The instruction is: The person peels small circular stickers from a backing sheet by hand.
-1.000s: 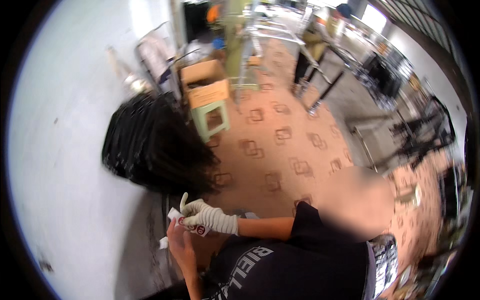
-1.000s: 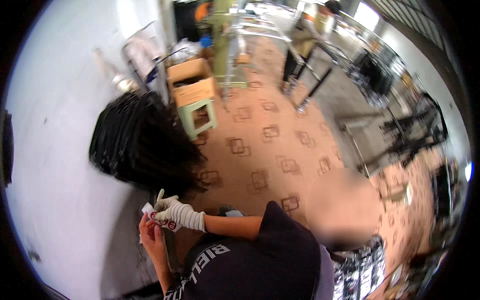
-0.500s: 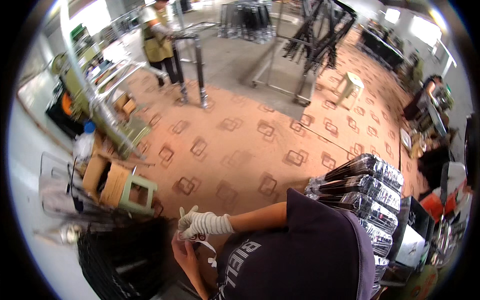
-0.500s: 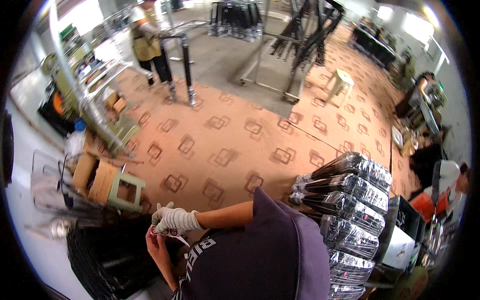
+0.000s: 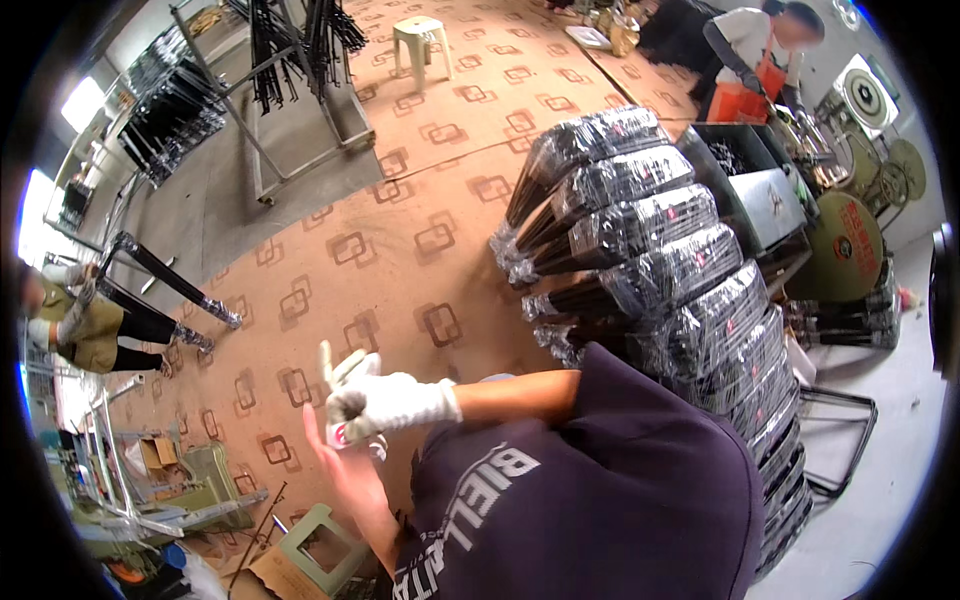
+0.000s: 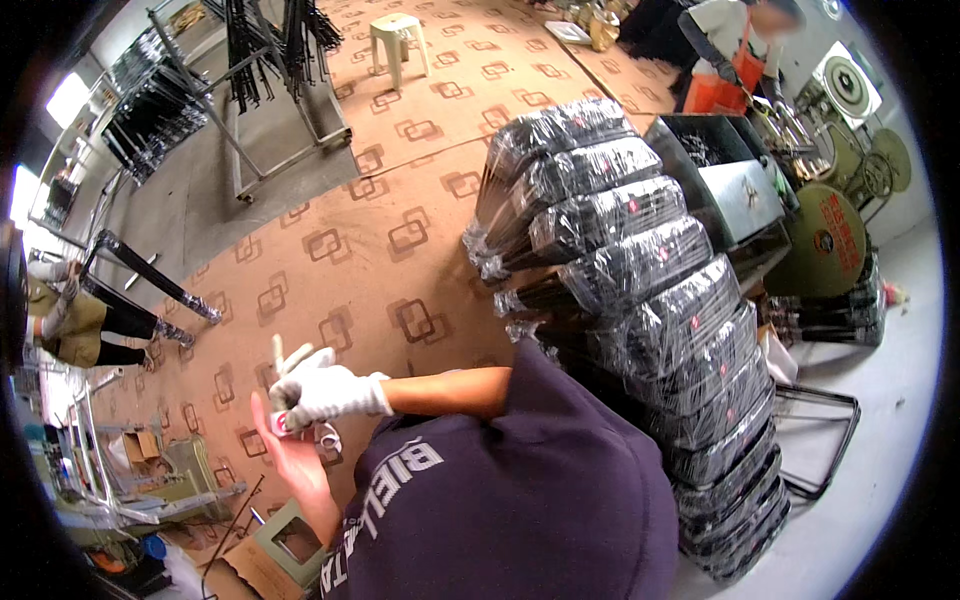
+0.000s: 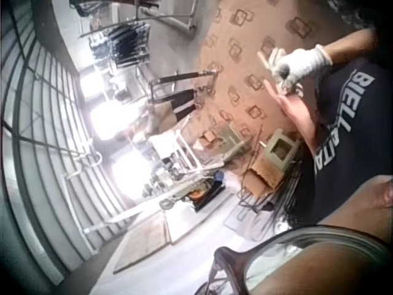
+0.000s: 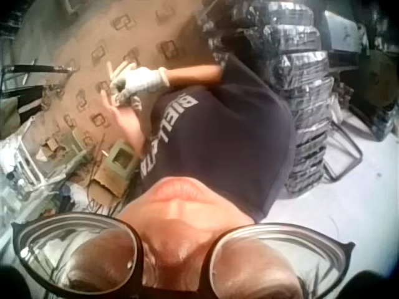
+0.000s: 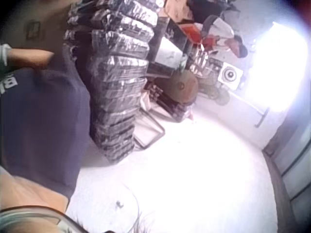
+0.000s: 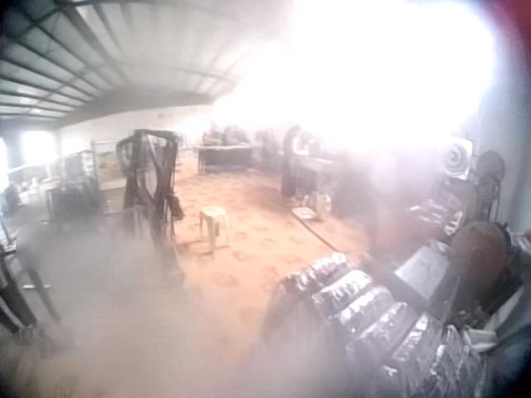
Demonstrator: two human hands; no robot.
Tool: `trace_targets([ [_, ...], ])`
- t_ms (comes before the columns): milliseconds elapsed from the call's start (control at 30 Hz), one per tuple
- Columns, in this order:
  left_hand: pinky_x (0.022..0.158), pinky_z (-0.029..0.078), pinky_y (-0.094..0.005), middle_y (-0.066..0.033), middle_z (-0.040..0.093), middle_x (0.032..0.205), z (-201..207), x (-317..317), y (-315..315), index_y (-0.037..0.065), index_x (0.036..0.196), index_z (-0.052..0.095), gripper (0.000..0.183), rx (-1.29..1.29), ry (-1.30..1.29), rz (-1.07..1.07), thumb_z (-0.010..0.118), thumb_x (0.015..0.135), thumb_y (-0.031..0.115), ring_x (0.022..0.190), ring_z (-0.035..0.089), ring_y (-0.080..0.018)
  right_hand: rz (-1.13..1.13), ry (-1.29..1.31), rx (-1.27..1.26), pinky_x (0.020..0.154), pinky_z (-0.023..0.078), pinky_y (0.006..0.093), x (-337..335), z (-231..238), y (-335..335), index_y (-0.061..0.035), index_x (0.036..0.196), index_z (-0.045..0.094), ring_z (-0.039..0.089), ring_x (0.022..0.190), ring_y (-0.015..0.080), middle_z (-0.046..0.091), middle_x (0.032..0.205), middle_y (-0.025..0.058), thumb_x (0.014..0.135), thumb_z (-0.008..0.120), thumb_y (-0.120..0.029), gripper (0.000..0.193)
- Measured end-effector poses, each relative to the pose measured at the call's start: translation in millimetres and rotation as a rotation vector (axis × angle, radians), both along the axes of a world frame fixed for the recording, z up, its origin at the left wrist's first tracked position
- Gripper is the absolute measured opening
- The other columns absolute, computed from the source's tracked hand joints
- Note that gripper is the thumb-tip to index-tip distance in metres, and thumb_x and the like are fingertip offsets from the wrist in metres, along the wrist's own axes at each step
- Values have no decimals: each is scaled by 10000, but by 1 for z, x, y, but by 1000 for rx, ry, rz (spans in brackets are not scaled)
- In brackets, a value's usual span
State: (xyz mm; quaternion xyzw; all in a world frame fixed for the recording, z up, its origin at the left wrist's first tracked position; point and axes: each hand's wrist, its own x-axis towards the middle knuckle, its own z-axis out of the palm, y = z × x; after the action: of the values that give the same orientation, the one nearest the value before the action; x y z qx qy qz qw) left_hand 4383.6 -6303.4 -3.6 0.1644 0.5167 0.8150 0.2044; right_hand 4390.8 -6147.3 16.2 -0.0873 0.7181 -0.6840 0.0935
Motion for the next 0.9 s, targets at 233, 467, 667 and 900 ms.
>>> trace_targets([
  [233, 977, 351, -319, -149, 484, 1268, 34, -12, 45, 50, 1388, 255, 587, 54, -146, -434, 455, 921, 344, 1146, 482, -212, -588, 403, 477, 769, 452, 366, 75, 7, 18, -108, 972, 578, 538, 945, 259, 575, 931, 84, 719, 647, -191, 275],
  [467, 1017, 322, -334, -120, 487, 1278, 13, -8, 67, -27, 1324, 369, 544, 79, -261, -731, 365, 941, 359, 1186, 454, -199, -604, -51, -582, 797, 412, 227, 112, 13, 14, -62, 1015, 582, 521, 842, 59, 589, 897, -49, 787, 697, -177, 280],
  [667, 917, 439, -292, -145, 557, 1154, 7, -6, 113, -62, 1244, 433, 413, 14, -351, -671, 482, 920, 189, 1026, 563, -176, -850, 12, -874, 734, 483, 241, 140, 9, 51, -40, 957, 563, 597, 783, 109, 627, 850, 43, 795, 649, -110, 196],
  [900, 810, 511, -266, -131, 601, 1004, 15, 3, 193, -42, 1126, 485, 256, -66, -337, -555, 506, 901, 79, 936, 615, -205, -935, -214, -733, 431, 373, 214, 156, 21, 112, -56, 862, 547, 474, 477, 58, 547, 627, -2, 826, 617, -112, 97],
])
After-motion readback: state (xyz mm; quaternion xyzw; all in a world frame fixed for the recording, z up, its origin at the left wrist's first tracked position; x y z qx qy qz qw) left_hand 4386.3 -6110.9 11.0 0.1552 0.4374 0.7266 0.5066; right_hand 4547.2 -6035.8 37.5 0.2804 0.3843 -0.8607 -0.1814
